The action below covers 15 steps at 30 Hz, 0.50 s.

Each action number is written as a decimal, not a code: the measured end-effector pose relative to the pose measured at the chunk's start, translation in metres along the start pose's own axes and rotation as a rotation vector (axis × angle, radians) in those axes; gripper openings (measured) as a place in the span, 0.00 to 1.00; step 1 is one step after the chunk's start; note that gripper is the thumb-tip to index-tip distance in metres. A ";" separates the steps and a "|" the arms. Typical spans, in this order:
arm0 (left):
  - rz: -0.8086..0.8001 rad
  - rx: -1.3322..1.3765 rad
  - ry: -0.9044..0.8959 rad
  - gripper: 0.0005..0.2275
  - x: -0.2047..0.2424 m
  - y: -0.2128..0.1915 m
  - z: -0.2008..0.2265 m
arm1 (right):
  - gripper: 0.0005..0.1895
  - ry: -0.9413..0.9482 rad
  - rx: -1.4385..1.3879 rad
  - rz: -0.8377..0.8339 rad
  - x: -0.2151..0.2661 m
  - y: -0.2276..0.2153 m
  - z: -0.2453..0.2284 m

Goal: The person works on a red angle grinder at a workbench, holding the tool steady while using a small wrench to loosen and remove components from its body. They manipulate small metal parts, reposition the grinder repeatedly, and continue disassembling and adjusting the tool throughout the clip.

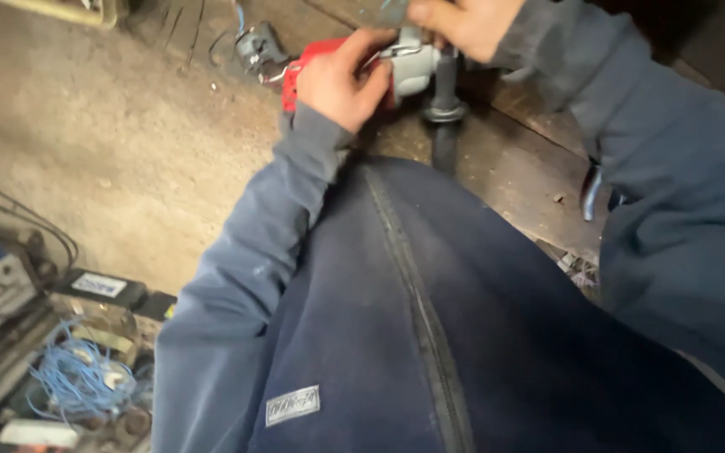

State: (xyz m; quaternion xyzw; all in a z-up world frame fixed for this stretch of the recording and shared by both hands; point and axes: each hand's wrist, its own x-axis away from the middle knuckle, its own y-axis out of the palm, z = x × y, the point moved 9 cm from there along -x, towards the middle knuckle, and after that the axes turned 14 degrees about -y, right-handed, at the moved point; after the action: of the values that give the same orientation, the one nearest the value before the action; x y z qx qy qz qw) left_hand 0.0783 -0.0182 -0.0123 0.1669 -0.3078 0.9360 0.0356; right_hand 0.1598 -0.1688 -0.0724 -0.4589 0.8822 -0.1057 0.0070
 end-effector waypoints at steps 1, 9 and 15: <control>0.047 -0.064 -0.014 0.14 0.003 0.000 -0.001 | 0.15 0.000 0.046 -0.032 -0.004 0.001 0.000; 0.067 -0.239 -0.088 0.32 0.033 0.003 -0.013 | 0.18 0.156 0.073 -0.024 -0.008 0.002 -0.009; 0.059 -0.295 -0.102 0.35 0.031 0.004 -0.018 | 0.16 0.238 0.022 -0.004 -0.011 -0.001 -0.012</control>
State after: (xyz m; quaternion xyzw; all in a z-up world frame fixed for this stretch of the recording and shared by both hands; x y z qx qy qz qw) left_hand 0.0436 -0.0123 -0.0181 0.1983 -0.4480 0.8716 0.0166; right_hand 0.1659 -0.1589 -0.0617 -0.4448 0.8745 -0.1693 -0.0929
